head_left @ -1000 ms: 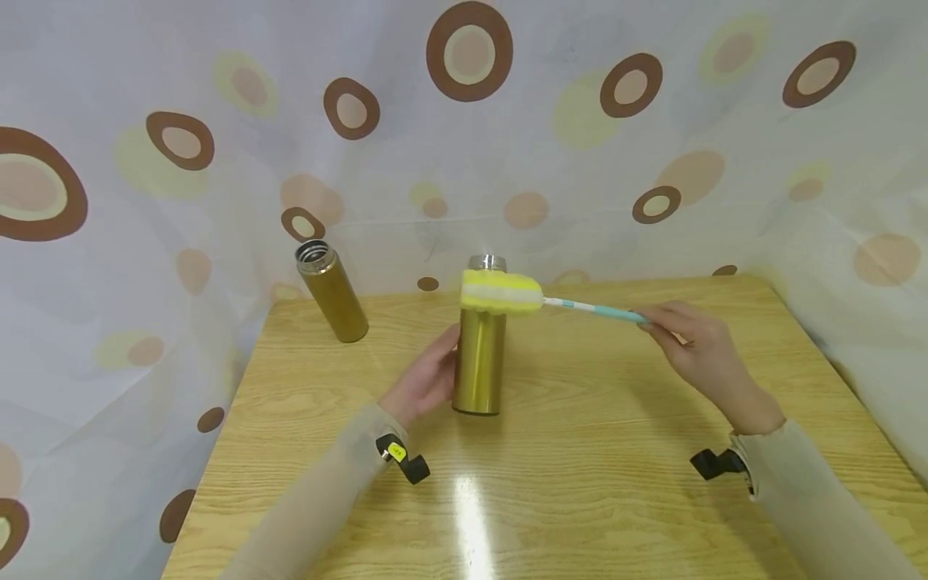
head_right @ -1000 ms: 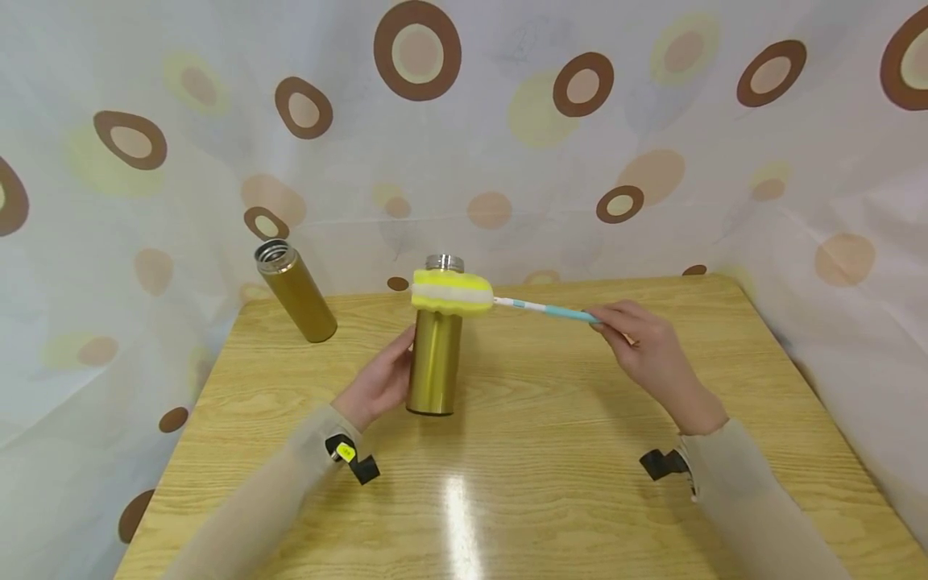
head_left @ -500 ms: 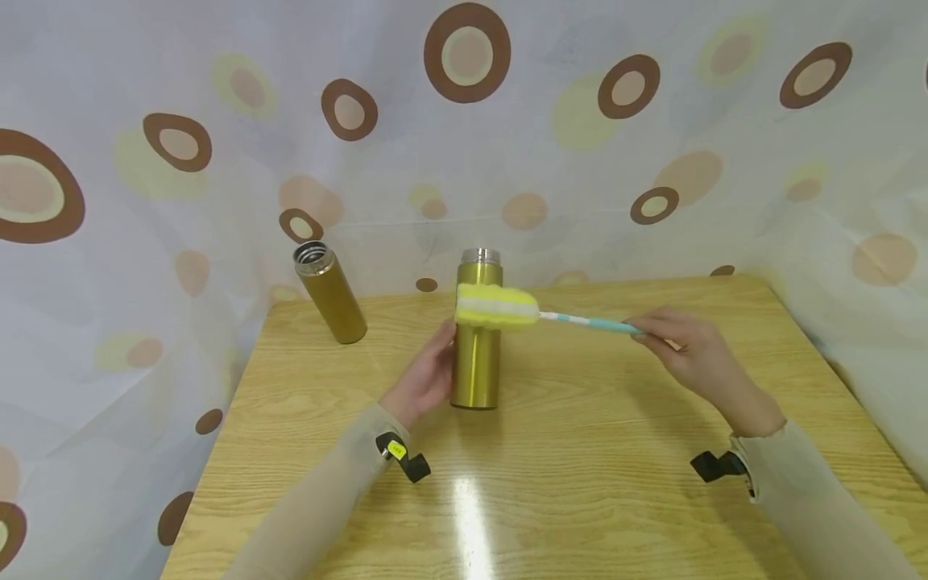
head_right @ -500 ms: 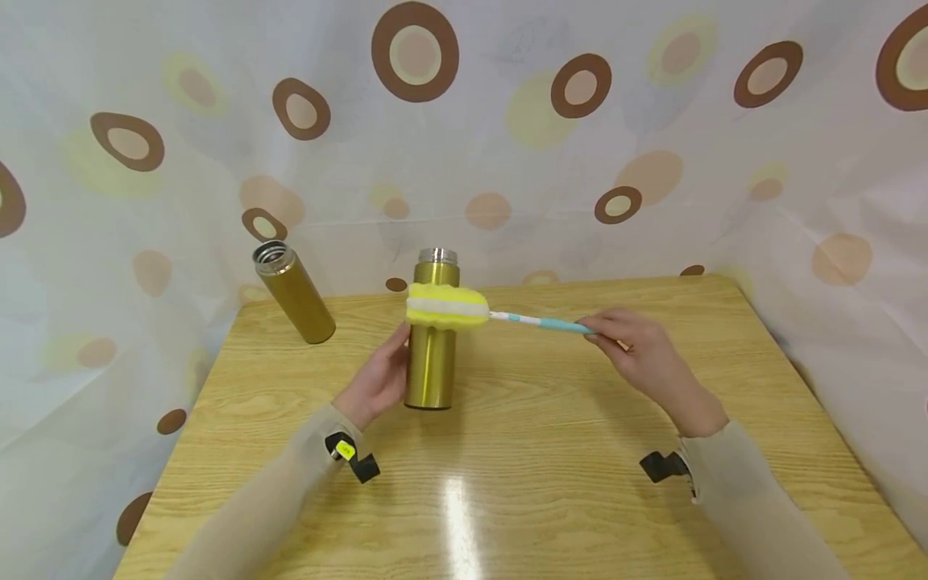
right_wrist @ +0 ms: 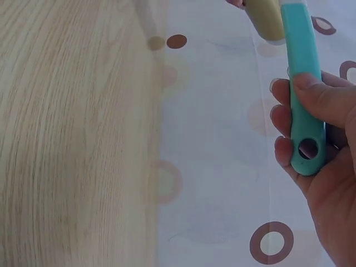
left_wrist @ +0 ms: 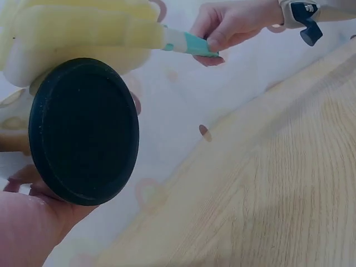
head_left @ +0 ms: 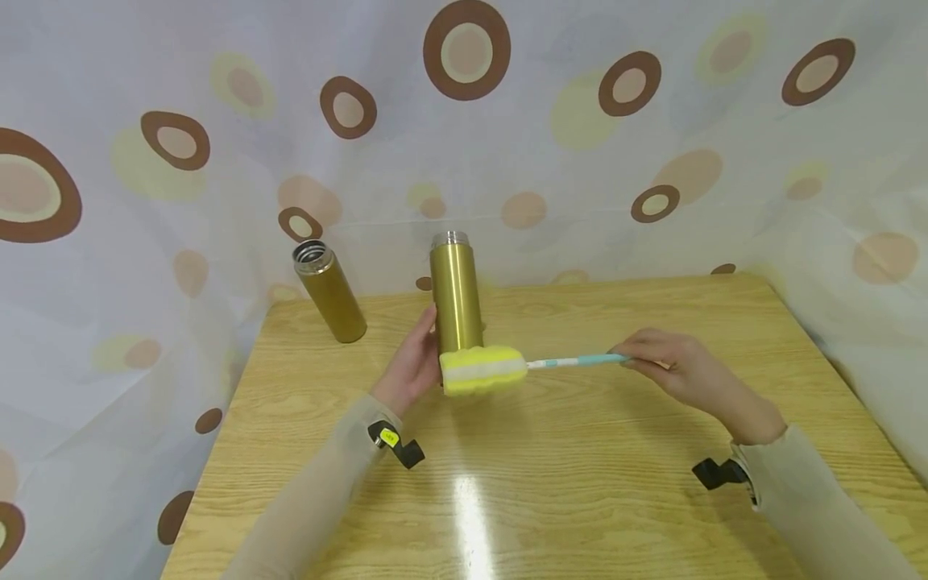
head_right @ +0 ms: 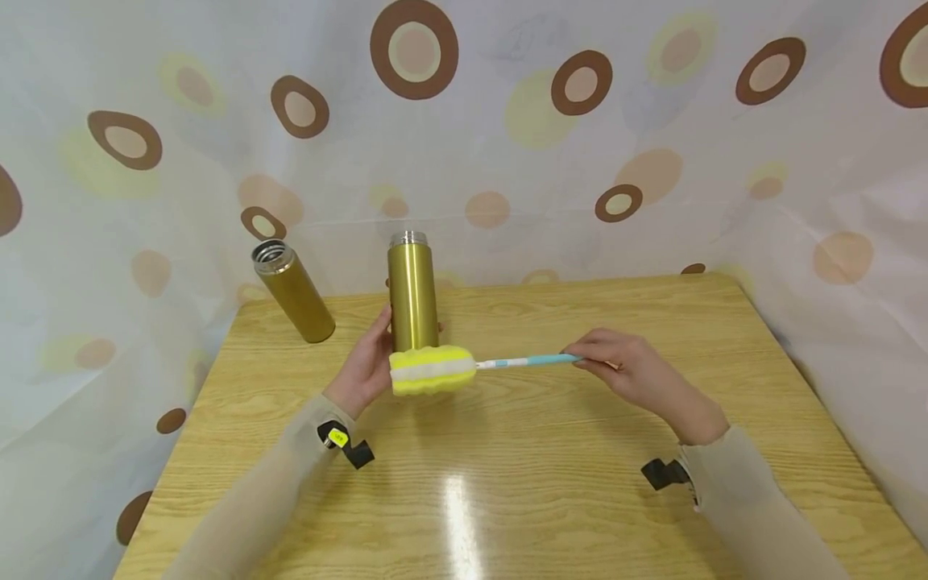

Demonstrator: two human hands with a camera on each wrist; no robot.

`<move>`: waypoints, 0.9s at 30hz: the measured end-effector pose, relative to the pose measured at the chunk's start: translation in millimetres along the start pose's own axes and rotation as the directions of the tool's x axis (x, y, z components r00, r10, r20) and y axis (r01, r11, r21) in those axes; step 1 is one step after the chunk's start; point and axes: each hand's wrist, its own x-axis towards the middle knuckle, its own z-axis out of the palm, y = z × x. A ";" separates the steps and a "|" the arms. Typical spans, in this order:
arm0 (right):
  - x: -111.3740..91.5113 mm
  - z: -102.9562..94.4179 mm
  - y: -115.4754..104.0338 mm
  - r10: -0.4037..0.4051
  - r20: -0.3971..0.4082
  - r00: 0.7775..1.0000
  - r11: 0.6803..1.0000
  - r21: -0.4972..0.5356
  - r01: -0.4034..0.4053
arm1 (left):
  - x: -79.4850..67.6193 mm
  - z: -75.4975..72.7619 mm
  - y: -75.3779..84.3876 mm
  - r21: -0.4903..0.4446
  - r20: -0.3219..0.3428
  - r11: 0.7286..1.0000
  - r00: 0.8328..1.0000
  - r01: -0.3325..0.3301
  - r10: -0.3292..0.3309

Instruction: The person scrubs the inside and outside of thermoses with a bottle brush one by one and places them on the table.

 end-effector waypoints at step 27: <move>12.7 -6.7 -2.1 0.161 -0.295 0.942 0.953 -0.203 -0.227 | -1.8 0.2 -24.4 0.125 0.075 0.992 0.997 -0.034 0.025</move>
